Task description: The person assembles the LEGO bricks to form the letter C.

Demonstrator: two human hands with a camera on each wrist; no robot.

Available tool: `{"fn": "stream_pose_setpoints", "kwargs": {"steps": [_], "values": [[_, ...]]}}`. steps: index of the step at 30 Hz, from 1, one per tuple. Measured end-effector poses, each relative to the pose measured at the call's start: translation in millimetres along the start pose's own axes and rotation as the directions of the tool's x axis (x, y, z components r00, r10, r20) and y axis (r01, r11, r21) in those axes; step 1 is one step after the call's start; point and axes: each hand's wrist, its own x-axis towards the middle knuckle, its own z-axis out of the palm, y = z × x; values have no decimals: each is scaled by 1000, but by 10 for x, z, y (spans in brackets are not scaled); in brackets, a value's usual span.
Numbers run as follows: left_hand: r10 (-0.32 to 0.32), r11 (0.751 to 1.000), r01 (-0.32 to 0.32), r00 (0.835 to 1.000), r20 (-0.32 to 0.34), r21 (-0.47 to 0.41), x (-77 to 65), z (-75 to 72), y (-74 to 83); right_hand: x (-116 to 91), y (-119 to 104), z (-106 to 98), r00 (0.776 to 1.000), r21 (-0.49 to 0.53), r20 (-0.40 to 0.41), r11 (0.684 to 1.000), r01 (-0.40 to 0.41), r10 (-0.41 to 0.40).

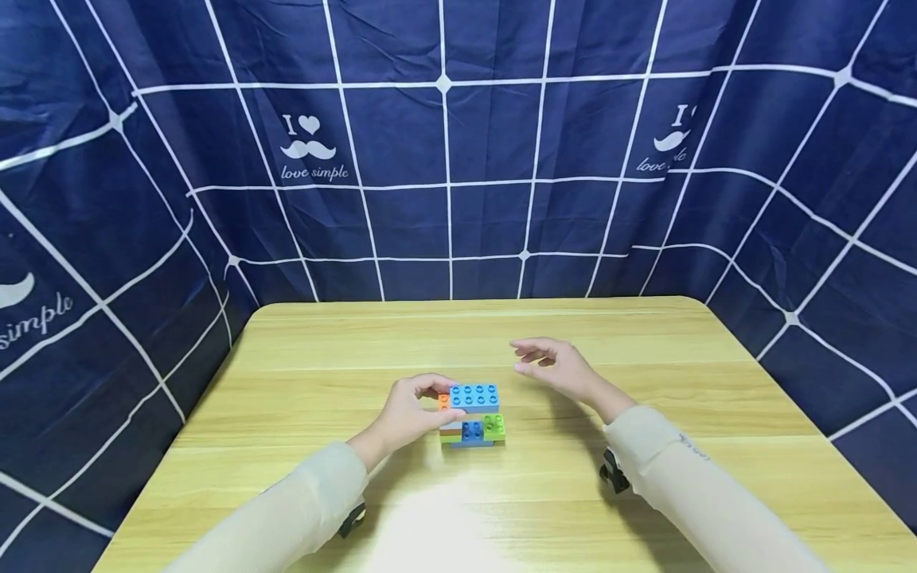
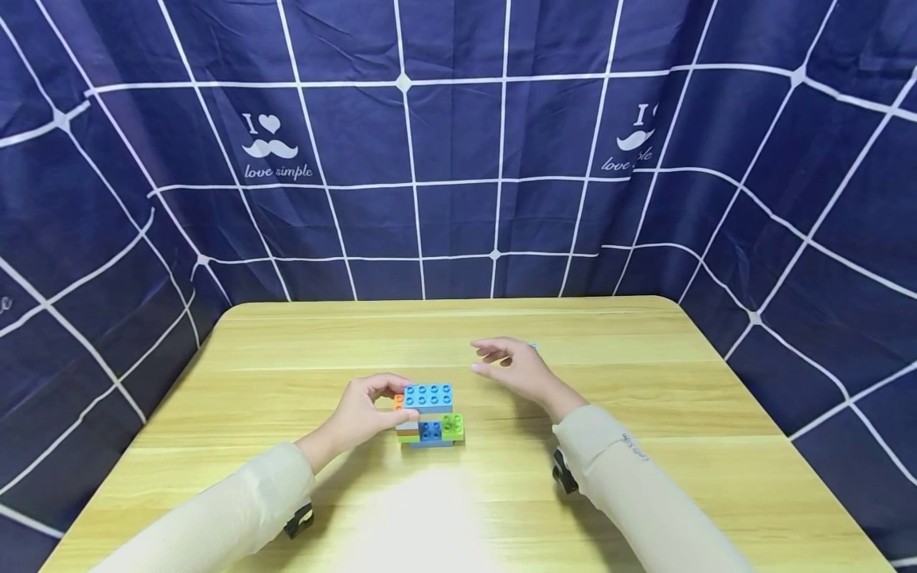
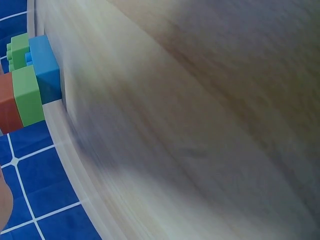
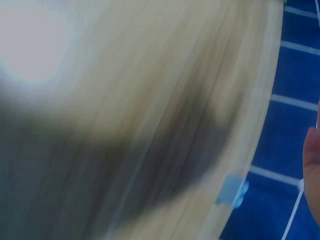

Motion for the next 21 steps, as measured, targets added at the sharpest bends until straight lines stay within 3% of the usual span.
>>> {"fn": "stream_pose_setpoints", "kwargs": {"steps": [10,21], "values": [[-6,1000,6,1000,6,30,-1,7,21,10,527,-240,972,-151,-194,975,-162,131],[2,999,-2,1000,6,32,10,12,-1,33,680,-288,898,-208,-336,908,-364,283]]}}
